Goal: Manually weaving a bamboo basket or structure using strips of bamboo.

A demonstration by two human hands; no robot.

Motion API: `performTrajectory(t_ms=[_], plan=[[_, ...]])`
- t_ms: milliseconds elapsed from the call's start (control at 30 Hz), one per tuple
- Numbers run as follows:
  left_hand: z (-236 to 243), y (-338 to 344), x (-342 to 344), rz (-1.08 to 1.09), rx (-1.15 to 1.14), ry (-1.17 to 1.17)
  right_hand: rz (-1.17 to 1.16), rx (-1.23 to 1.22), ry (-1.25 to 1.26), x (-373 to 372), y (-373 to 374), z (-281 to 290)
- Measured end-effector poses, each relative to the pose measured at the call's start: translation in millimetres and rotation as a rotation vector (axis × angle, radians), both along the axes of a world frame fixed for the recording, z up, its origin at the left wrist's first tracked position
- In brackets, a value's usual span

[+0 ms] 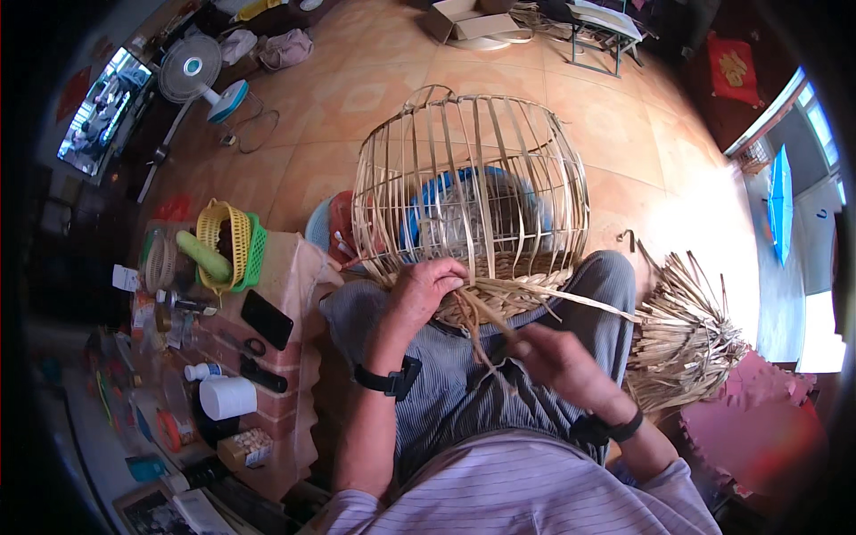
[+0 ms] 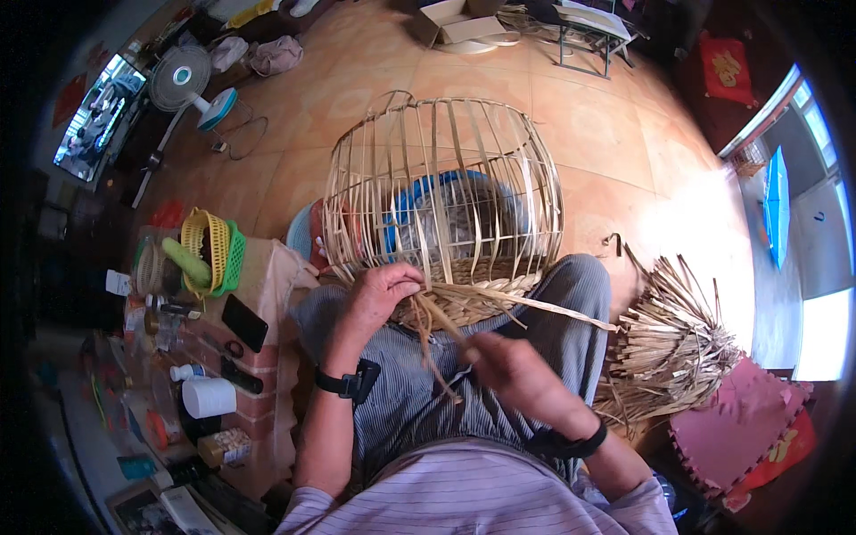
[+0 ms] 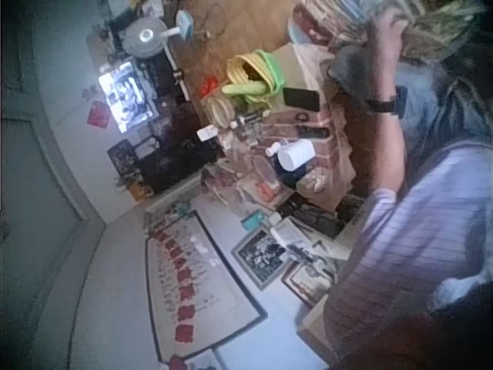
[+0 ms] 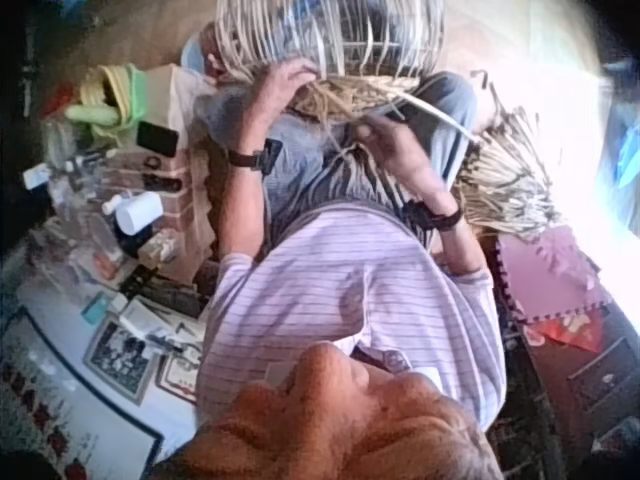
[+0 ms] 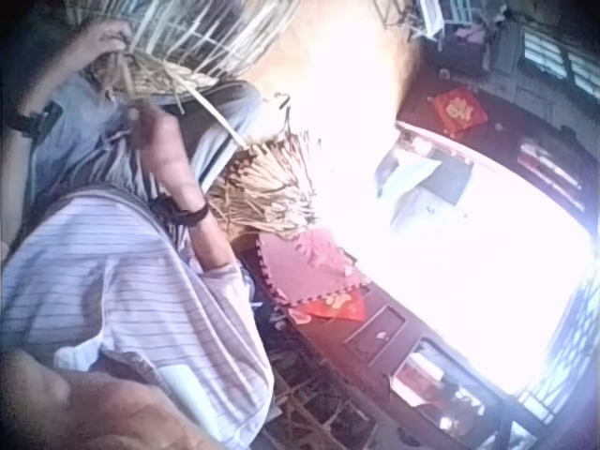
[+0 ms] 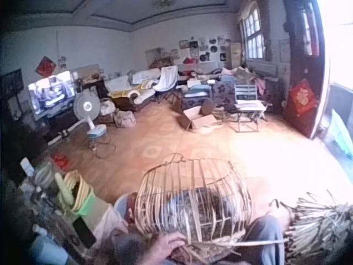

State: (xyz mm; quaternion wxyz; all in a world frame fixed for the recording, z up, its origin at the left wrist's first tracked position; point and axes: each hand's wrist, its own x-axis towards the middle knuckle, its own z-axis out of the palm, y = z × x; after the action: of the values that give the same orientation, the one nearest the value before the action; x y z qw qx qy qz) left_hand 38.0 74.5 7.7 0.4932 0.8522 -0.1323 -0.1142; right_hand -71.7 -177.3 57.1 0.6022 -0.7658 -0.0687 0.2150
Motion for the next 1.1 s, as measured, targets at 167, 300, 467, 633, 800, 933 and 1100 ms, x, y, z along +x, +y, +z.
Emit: performTrajectory(t_ms=[167,300,467,633,800,933,1100], plan=[[-2.2,3.4,0.9,-0.085,0.016,-0.079,-0.114,0.273,0.272,8.5,-33.2,-0.3],[-5.1,8.5,-0.8,-0.098,-0.003,-0.091,-0.178,0.414,0.407,10.9,-42.8,-12.8],[-6.5,11.4,0.0,-0.154,-0.006,-0.118,-0.06,0.281,0.387,11.3,-44.8,-20.4],[-1.1,9.8,4.5,-0.161,0.067,-0.081,-0.072,0.501,0.534,17.8,1.1,-28.1],[2.7,2.1,-7.1,-0.079,-0.019,0.014,0.03,0.465,0.653,33.3,28.6,-37.4],[4.0,-9.1,-16.8,0.013,0.024,-0.087,-0.05,0.468,0.628,33.3,5.2,-35.2],[19.1,-14.1,-27.1,-0.103,0.169,-0.265,-0.022,0.457,0.55,28.1,-2.7,-36.6]])
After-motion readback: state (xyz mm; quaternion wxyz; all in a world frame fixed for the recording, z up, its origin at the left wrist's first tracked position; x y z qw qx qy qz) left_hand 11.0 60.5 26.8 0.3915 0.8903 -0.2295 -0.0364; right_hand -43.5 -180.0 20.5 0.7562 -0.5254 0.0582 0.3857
